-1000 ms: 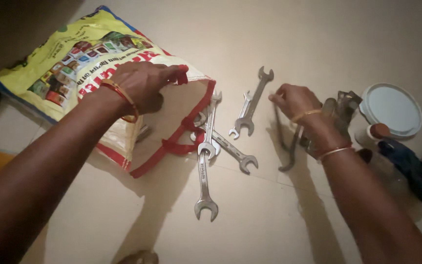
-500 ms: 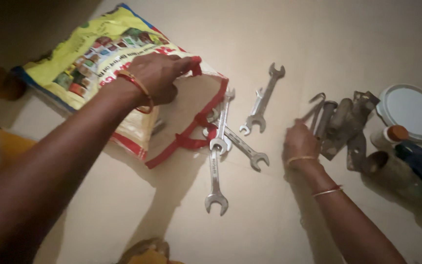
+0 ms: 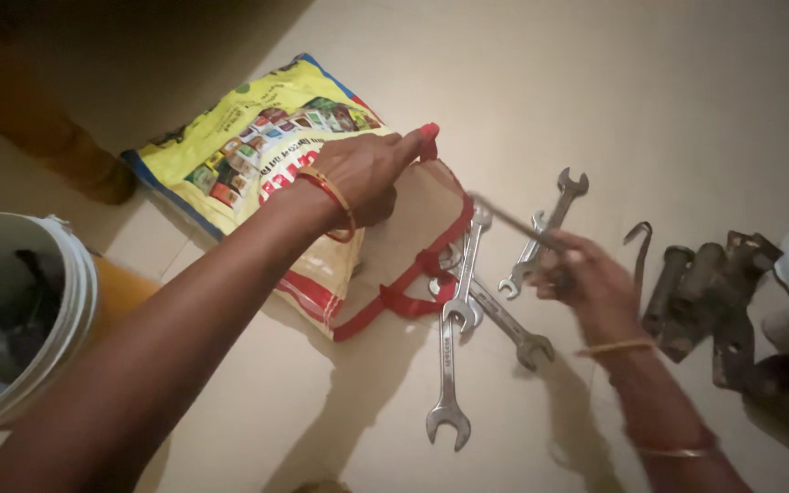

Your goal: The person sorts various metal tools and parts on the floor, picking up wrenches and mechanical components to place them inside a bucket and a white bag.

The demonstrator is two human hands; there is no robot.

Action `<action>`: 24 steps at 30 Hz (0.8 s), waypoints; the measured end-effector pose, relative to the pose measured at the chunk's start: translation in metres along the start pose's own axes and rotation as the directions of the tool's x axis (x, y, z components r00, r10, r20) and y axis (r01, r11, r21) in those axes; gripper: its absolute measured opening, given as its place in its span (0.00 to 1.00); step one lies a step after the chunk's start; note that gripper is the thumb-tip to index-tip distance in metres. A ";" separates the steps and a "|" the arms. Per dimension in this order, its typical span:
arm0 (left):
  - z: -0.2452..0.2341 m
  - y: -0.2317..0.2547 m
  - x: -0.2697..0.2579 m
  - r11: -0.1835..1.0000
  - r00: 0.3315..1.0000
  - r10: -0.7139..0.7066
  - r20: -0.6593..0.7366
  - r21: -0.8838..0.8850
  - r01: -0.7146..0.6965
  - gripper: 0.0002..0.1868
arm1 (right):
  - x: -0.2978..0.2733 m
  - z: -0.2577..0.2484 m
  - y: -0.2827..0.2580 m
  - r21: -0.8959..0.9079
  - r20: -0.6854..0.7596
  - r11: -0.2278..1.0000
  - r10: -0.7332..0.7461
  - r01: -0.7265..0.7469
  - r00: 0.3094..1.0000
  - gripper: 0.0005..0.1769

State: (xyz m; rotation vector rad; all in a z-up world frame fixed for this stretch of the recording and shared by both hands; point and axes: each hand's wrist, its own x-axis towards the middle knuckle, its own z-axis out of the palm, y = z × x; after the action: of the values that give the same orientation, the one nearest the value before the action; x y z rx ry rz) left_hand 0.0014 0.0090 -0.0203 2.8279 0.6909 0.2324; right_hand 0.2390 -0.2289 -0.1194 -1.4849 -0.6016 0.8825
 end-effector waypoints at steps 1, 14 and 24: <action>0.002 -0.001 0.000 1.000 1.000 -0.005 -0.001 0.005 0.005 0.38 | 0.003 0.014 0.006 0.036 0.096 0.998 -0.050 0.047 0.994 0.21; 0.021 -0.011 -0.001 0.968 0.956 0.243 -0.163 -0.020 -0.249 0.46 | 0.111 0.213 -0.004 -0.463 0.763 0.475 -0.217 0.748 0.609 0.25; 0.000 0.005 -0.006 0.994 0.981 -0.102 0.166 -0.017 0.106 0.42 | 0.022 0.007 0.029 -0.867 0.079 0.448 -0.310 0.219 0.947 0.11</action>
State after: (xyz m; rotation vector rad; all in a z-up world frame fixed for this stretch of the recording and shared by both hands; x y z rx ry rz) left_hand -0.0021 0.0016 -0.0200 2.7372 0.7898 -0.0112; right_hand 0.2425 -0.2110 -0.1512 -2.2390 -1.3104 0.1886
